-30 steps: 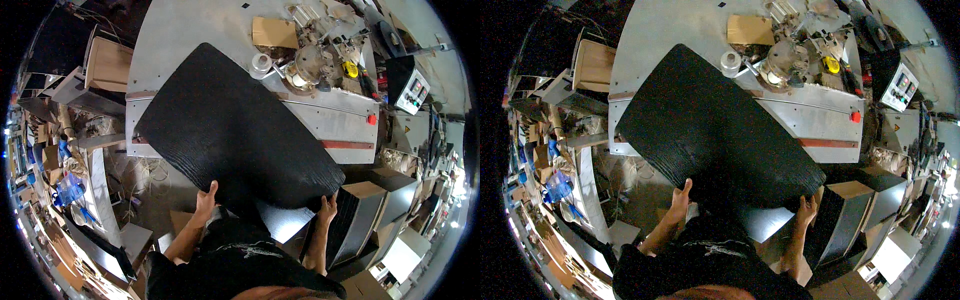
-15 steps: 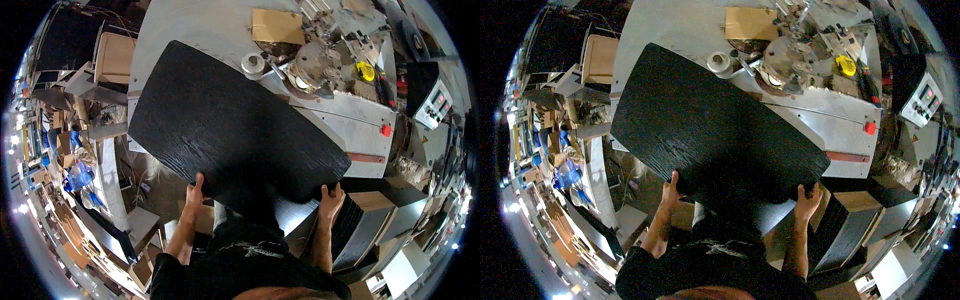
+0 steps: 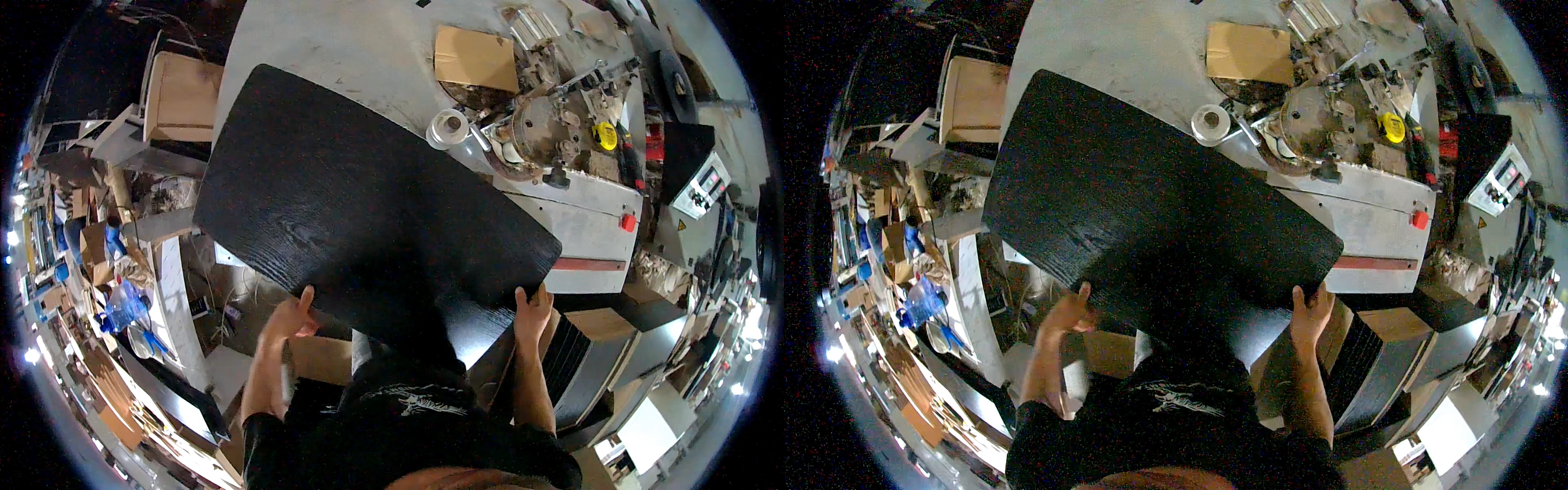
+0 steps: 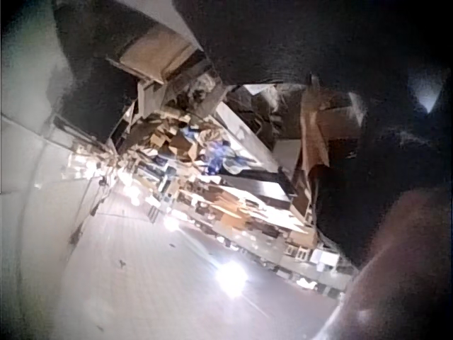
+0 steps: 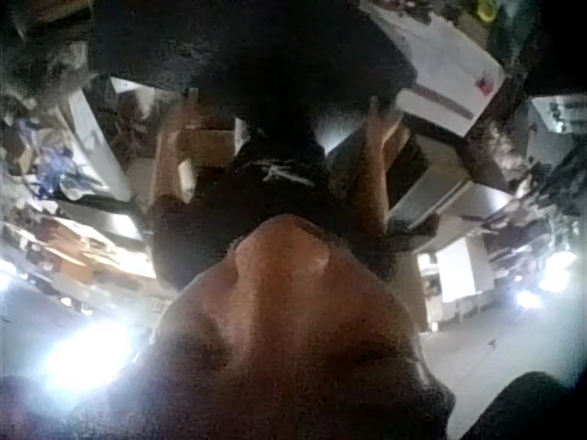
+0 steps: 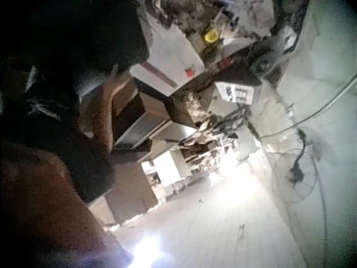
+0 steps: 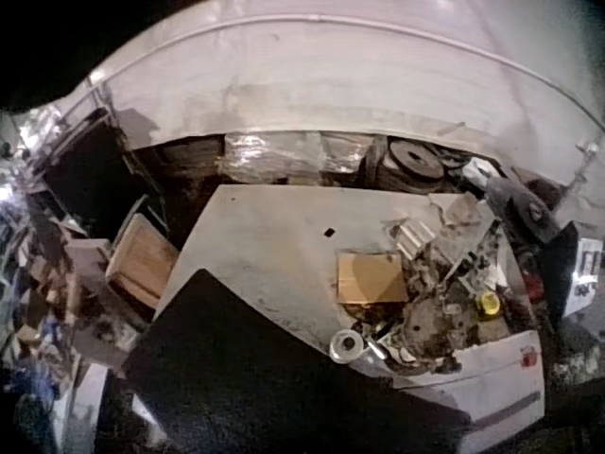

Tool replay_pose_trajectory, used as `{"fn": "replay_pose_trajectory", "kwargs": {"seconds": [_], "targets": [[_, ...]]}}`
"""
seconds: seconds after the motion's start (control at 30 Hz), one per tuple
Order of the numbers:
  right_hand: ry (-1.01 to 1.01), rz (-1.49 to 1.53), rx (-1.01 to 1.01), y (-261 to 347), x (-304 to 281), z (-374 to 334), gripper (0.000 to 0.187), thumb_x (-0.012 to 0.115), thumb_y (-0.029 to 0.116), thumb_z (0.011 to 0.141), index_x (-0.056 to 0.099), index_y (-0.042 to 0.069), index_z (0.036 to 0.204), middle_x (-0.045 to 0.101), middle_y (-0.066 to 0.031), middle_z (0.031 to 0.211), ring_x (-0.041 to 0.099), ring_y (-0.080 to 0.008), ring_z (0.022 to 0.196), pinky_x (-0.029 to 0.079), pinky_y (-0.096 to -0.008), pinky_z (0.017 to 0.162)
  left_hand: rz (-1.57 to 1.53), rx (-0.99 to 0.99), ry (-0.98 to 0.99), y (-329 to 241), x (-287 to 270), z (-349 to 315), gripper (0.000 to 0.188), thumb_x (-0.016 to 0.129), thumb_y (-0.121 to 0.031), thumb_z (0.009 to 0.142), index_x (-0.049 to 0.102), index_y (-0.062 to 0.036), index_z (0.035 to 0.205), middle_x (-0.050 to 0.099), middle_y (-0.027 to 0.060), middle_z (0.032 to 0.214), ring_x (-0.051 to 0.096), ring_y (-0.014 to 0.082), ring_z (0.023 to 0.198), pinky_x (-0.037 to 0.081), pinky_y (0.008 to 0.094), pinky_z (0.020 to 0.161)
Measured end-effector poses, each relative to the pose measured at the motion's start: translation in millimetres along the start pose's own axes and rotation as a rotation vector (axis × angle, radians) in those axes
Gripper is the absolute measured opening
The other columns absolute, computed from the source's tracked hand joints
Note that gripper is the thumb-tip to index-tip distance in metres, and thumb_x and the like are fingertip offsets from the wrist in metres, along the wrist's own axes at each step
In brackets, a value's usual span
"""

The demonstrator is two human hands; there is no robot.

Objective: The person feeds a black furniture panel into an edge-banding machine, manipulates the machine controls, and then carries the panel to place it onto a stack of similar panels.

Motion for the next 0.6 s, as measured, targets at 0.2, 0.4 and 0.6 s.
{"fn": "replay_pose_trajectory", "kwargs": {"seconds": [0.2,0.4,0.6], "targets": [[0.051,-0.169,0.016,31,15,8,0.053,0.075,0.023,0.083,0.058,0.002,0.128,0.053,-0.0104,0.101,0.057,-0.0228,0.091,0.048,-0.0319,0.075,0.159,0.479,-0.967,-34,-223,9,0.034,0.056,-0.032,0.097,0.065,-0.0016,0.108,0.069,0.0182,0.099,0.067,0.0333,0.092,0.05,0.0443,0.079],[0.047,-0.046,-0.037,49,35,18,0.053,0.076,0.02,0.082,0.057,0.001,0.128,0.055,-0.0132,0.106,0.059,-0.024,0.093,0.051,-0.0343,0.075,0.043,0.067,-0.685,-24,-398,142,0.09,0.031,-0.074,0.093,0.05,0.0029,0.135,0.056,0.0214,0.134,0.052,0.0344,0.125,0.036,0.046,0.105],[0.042,-0.127,-0.011,89,52,20,0.05,0.075,0.02,0.082,0.058,0.001,0.125,0.055,-0.0141,0.111,0.059,-0.0259,0.094,0.051,-0.0355,0.078,-0.234,0.357,-0.392,-24,-405,149,0.095,0.033,-0.075,0.092,0.035,0.0028,0.147,0.041,0.0128,0.149,0.04,0.0248,0.136,0.027,0.0354,0.113]]}}
Point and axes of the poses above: each hand's wrist, its own z-axis towards the middle knuckle, its own x-axis out of the palm, y = z × x, the point moved 3 cm from there along z, towards the middle knuckle
